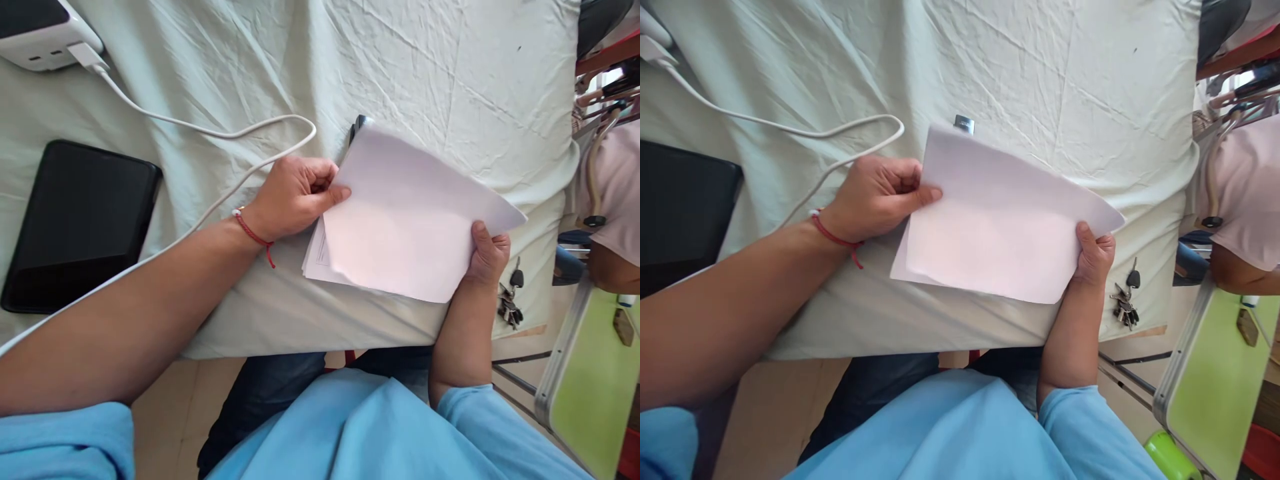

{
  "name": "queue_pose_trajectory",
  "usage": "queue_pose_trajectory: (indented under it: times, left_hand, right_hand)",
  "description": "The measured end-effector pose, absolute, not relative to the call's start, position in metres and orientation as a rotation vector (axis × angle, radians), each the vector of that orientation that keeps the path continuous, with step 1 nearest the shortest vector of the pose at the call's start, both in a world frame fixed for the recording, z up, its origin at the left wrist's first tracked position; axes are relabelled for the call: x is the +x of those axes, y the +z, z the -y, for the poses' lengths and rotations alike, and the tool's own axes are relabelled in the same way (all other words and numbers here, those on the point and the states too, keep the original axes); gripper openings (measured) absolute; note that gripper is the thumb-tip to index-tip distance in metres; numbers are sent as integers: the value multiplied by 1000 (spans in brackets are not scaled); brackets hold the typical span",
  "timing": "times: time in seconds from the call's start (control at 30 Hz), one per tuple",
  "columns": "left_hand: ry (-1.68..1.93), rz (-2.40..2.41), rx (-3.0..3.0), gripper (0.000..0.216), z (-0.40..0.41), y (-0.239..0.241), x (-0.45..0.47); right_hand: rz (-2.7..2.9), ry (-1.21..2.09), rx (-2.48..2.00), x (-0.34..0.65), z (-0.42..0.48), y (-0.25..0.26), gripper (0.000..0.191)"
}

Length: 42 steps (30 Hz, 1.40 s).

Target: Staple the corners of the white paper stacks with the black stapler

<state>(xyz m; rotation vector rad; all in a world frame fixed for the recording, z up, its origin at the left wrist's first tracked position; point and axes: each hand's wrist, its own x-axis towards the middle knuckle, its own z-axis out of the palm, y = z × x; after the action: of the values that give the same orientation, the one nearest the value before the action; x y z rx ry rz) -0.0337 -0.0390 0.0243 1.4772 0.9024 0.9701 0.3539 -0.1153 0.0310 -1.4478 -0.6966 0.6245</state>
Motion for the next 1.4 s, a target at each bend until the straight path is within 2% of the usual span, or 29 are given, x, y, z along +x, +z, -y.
queue_pose_trajectory:
  times: [0.23, 0.4, 0.57, 0.83, 0.97, 1.23, 1.4]
  left_hand:
    - [1071, -1056, 1558, 54, 37, 26, -37]
    - [928, -876, 1537, 38, 37, 27, -34]
    - [905, -952, 1616, 32, 37, 24, -35]
    - [913, -954, 1652, 37, 35, 25, -34]
    - [794, -940, 1788, 34, 35, 33, -34]
    - [862, -1001, 1765, 58, 36, 36, -33]
    - [808, -981, 1797, 46, 36, 37, -34]
  right_hand:
    - [800, 657, -1461, 356, 114, 31, 40]
    - [807, 443, -1473, 366, 106, 22, 33]
    - [793, 438, -1439, 371, 103, 19, 26]
    - [741, 517, -1497, 361, 107, 25, 39]
    - [737, 435, -1470, 363, 102, 19, 33]
    - [734, 466, -1457, 363, 103, 19, 34]
    - [709, 453, -1476, 362, 102, 18, 35]
